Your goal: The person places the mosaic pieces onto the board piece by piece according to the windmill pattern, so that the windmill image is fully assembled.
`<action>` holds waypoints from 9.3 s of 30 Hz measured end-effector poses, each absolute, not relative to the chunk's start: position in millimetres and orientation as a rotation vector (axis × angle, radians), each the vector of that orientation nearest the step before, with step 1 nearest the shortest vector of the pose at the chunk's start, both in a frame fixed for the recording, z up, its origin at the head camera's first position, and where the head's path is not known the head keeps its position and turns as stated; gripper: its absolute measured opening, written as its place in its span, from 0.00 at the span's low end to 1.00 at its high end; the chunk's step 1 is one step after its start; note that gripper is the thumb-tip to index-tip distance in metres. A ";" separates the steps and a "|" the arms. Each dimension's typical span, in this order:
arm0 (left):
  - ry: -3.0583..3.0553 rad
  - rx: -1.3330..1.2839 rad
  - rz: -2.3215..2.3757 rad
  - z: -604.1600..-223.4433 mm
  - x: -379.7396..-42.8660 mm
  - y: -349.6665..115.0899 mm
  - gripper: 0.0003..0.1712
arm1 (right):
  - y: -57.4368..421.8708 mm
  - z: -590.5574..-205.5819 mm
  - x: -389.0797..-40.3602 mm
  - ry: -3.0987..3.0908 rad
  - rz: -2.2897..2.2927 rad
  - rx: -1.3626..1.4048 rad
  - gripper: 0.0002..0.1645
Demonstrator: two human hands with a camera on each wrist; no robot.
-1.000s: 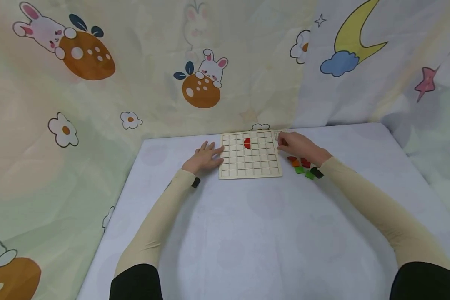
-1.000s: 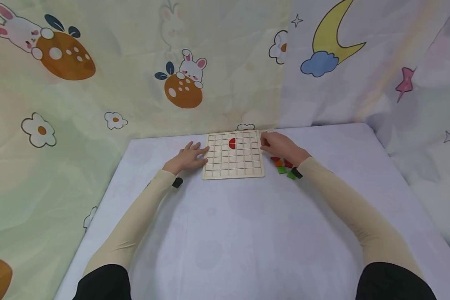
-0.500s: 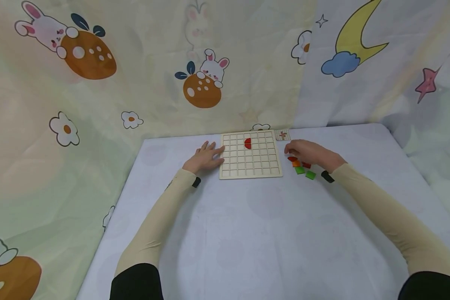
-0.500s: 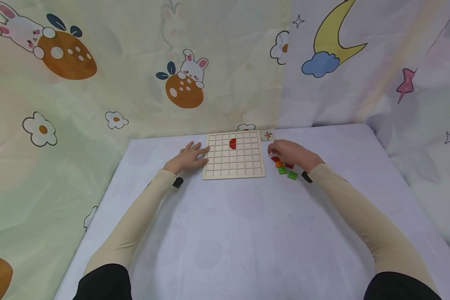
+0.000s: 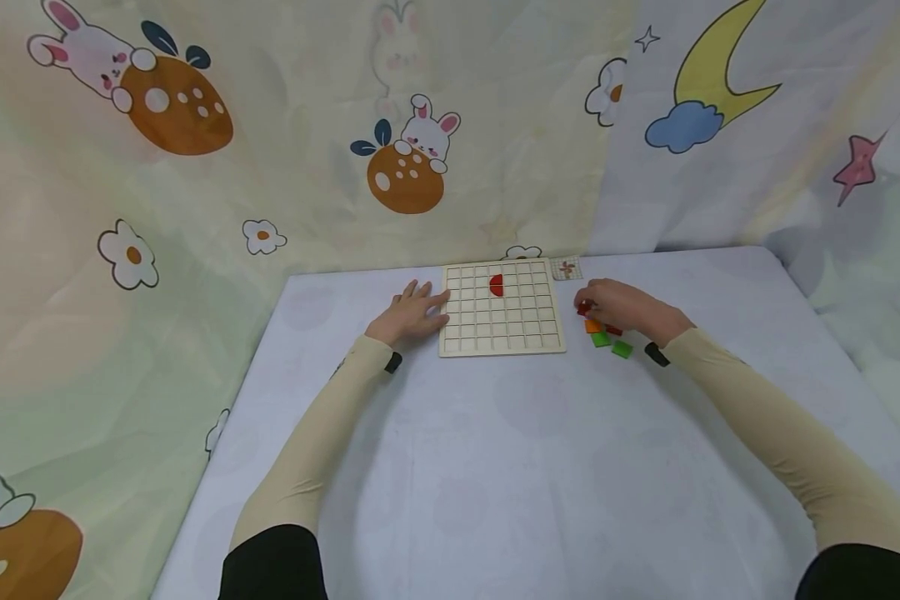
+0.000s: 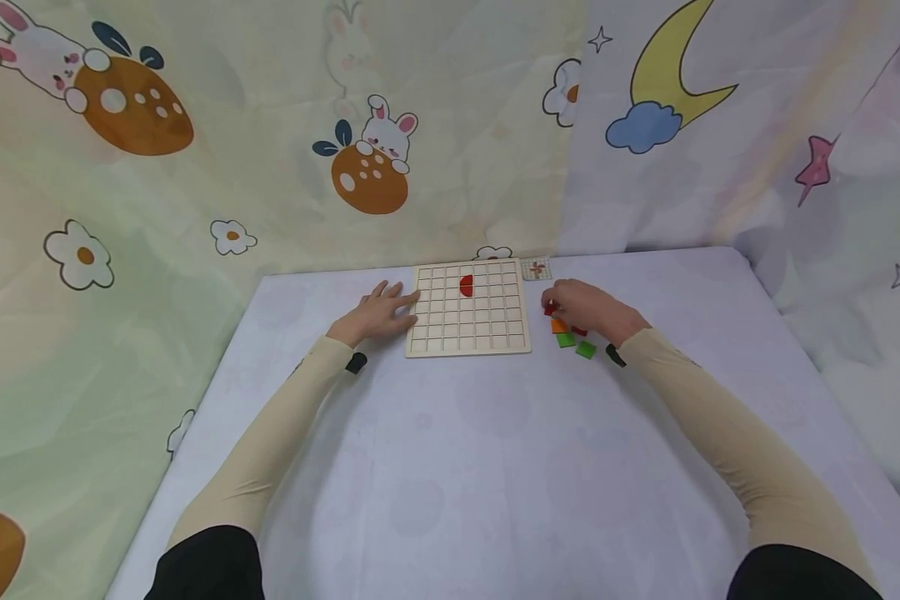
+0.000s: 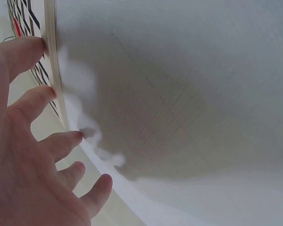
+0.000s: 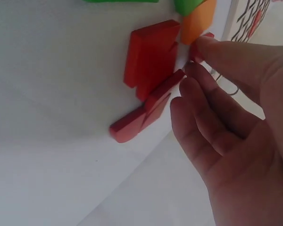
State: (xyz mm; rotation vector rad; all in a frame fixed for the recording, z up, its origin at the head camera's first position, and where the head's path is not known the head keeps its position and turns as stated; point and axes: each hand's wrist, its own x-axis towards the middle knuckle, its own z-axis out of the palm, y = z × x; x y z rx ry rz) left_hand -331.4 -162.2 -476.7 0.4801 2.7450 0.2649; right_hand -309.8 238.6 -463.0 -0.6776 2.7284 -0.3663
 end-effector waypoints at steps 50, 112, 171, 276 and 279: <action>2.740 0.504 0.249 -476.9 -334.0 -163.9 0.38 | 203.8 -454.8 -325.0 2.828 -0.423 -0.777 0.15; 2.743 0.503 0.223 -478.4 -336.4 -163.8 0.37 | 113.8 -470.8 -334.7 2.854 -0.300 -1.152 0.10; 2.743 0.499 0.237 -481.6 -336.6 -162.6 0.37 | 277.2 -474.4 -285.8 2.889 -0.497 -0.567 0.18; 2.755 0.517 0.221 -480.3 -334.6 -165.5 0.38 | 72.8 -465.7 -363.2 2.623 -0.760 -0.852 0.16; 2.756 0.523 0.212 -481.1 -335.0 -165.4 0.38 | 72.1 -467.5 -363.0 2.658 -0.699 -0.864 0.15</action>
